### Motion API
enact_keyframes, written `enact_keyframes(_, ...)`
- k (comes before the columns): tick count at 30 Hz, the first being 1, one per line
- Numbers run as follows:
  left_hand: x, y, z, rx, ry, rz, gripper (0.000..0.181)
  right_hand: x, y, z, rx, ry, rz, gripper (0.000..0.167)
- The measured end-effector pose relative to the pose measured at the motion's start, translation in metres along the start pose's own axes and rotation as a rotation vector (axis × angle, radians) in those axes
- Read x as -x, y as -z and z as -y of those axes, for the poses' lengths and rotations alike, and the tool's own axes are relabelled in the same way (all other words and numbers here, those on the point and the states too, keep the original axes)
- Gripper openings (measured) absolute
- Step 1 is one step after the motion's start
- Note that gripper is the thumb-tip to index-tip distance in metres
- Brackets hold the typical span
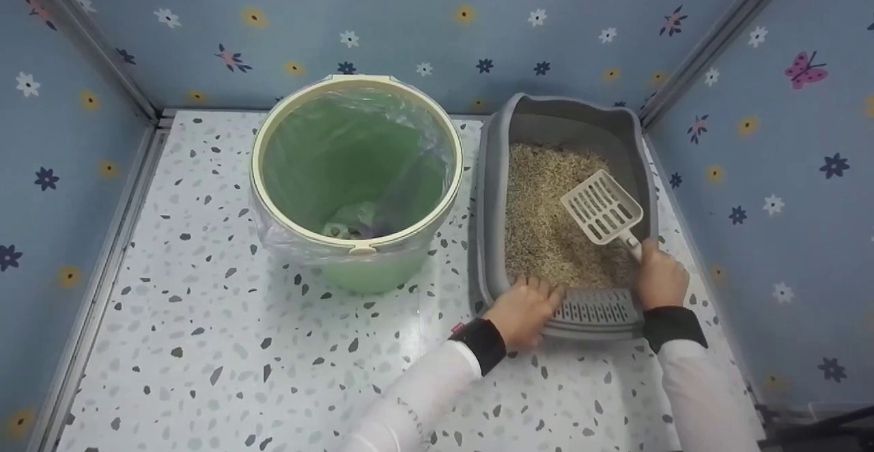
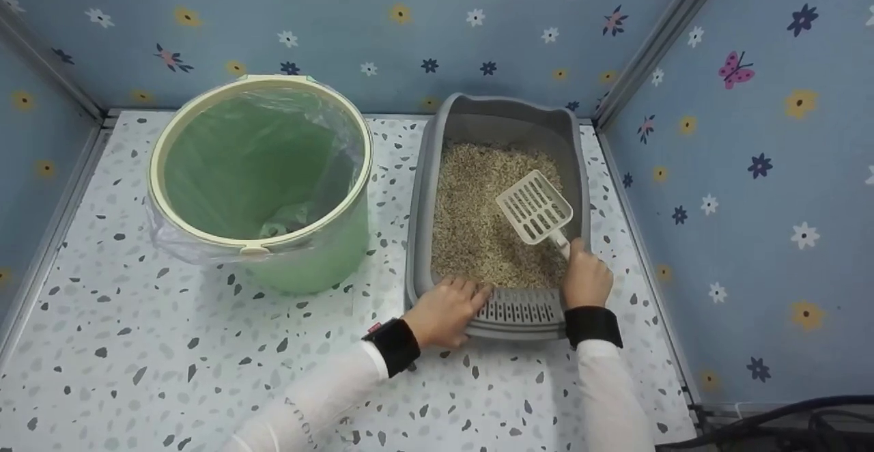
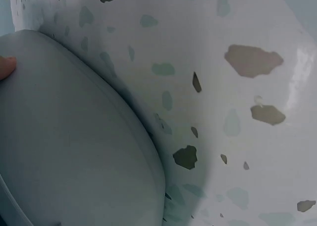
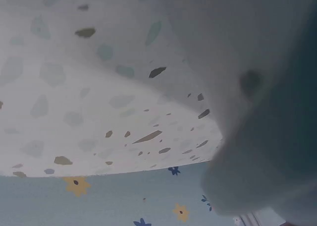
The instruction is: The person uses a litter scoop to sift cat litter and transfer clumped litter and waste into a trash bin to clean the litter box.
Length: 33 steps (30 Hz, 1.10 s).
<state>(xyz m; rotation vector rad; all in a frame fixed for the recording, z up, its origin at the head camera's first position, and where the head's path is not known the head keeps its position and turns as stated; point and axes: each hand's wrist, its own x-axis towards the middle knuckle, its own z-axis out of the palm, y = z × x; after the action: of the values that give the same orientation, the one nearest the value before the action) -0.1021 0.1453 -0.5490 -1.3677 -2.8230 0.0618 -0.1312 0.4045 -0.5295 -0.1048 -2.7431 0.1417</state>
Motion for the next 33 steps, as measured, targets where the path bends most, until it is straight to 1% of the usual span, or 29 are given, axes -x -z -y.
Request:
enact_keyframes(4,0.007,-0.001,0.009,0.036,-0.027,0.0,0.1,0.007,0.001,0.009,0.01,-0.019,-0.024,0.015)
enact_keyframes(9,0.015,-0.001,0.021,0.042,-0.076,0.005,0.1,0.017,0.001,0.019,0.024,-0.038,-0.046,0.01)
enact_keyframes(17,0.026,-0.004,0.044,0.02,-0.149,-0.036,0.102,0.033,0.003,0.04,0.026,-0.078,-0.076,0.009)
enact_keyframes(22,0.033,-0.006,0.056,0.011,-0.17,-0.054,0.102,0.04,0.007,0.052,0.007,-0.152,-0.037,0.011)
enact_keyframes(27,0.037,-0.006,0.065,0.0,-0.199,-0.049,0.104,0.047,0.009,0.062,0.0,-0.224,-0.005,0.01)
enact_keyframes(33,0.042,-0.007,0.076,-0.051,-0.242,-0.041,0.104,0.056,0.012,0.075,-0.008,-0.247,-0.033,0.01)
